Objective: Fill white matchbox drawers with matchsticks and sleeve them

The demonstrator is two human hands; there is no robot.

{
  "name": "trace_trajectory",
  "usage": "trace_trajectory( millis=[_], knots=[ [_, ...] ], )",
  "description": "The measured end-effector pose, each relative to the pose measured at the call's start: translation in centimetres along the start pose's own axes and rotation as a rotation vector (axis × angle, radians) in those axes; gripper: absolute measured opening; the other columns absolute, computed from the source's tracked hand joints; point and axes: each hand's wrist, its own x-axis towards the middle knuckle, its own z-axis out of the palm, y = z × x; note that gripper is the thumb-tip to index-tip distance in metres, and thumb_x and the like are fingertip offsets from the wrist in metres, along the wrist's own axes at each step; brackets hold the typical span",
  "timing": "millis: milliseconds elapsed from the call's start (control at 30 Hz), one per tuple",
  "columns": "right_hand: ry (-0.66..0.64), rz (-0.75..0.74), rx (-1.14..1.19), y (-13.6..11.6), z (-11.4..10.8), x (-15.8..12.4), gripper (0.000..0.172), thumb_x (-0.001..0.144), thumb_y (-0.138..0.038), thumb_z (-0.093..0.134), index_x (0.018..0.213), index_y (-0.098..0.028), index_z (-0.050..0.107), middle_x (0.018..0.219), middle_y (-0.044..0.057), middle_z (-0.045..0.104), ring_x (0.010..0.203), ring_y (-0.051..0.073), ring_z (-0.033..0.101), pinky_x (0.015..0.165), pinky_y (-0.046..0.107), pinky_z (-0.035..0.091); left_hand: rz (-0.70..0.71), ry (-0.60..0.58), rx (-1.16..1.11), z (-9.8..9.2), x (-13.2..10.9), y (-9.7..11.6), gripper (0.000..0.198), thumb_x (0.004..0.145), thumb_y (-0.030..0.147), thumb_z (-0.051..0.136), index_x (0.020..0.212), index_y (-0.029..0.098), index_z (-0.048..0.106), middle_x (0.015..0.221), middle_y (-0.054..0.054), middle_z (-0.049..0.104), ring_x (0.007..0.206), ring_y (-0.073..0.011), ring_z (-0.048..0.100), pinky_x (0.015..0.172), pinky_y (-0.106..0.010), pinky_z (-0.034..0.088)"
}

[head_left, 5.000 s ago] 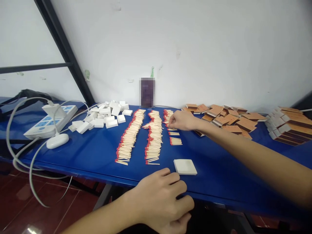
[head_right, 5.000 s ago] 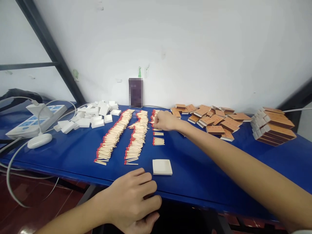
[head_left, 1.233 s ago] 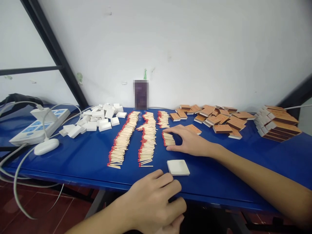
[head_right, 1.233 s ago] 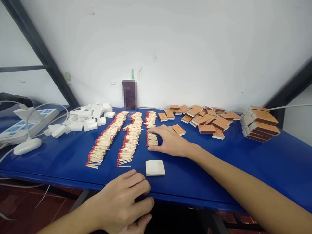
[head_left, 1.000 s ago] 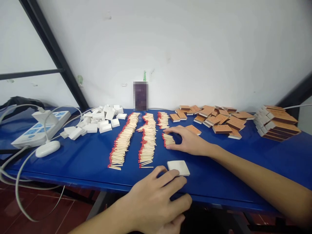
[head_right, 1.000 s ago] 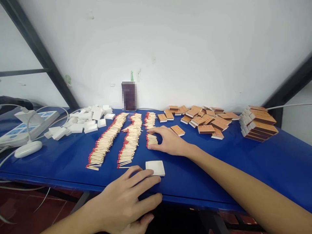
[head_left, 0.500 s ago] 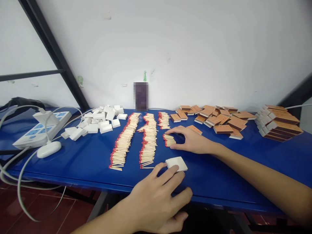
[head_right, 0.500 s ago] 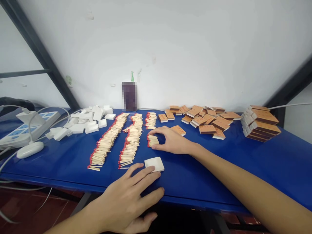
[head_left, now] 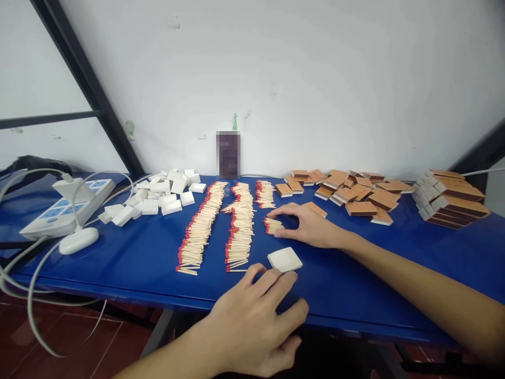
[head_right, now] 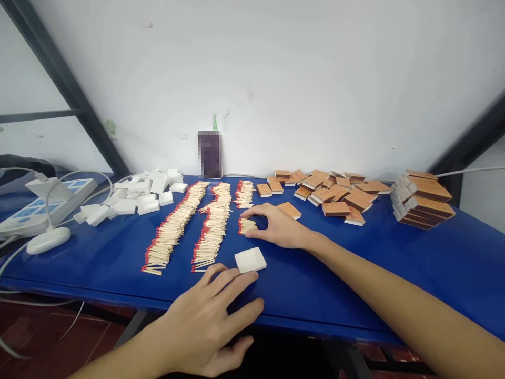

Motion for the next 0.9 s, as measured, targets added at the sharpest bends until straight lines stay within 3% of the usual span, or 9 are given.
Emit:
trace_trajectory(
  millis=[333, 900],
  knots=[
    [0.031, -0.003, 0.009, -0.08, 0.20, 0.00, 0.041, 0.081, -0.051, 0.067, 0.113, -0.027, 0.069, 0.119, 0.004, 0.070, 0.113, 0.025, 0.060, 0.098, 0.041, 0.047, -0.036, 0.015, -0.016, 0.00, -0.01, 0.23, 0.032, 0.087, 0.036, 0.054, 0.113, 0.017, 0.058, 0.131, -0.014, 0.052, 0.107, -0.0284, 0.052, 0.092, -0.042, 0.042],
    [0.061, -0.019, 0.004, -0.57, 0.47, 0.12, 0.029, 0.086, -0.044, 0.062, 0.104, -0.023, 0.073, 0.107, 0.005, 0.074, 0.101, 0.023, 0.065, 0.084, 0.036, 0.051, -0.153, -0.066, -0.059, 0.17, -0.08, 0.38, 0.046, 0.088, 0.042, 0.051, 0.127, 0.018, 0.052, 0.140, -0.018, 0.045, 0.125, -0.0360, 0.046, 0.103, -0.052, 0.038]
  ],
)
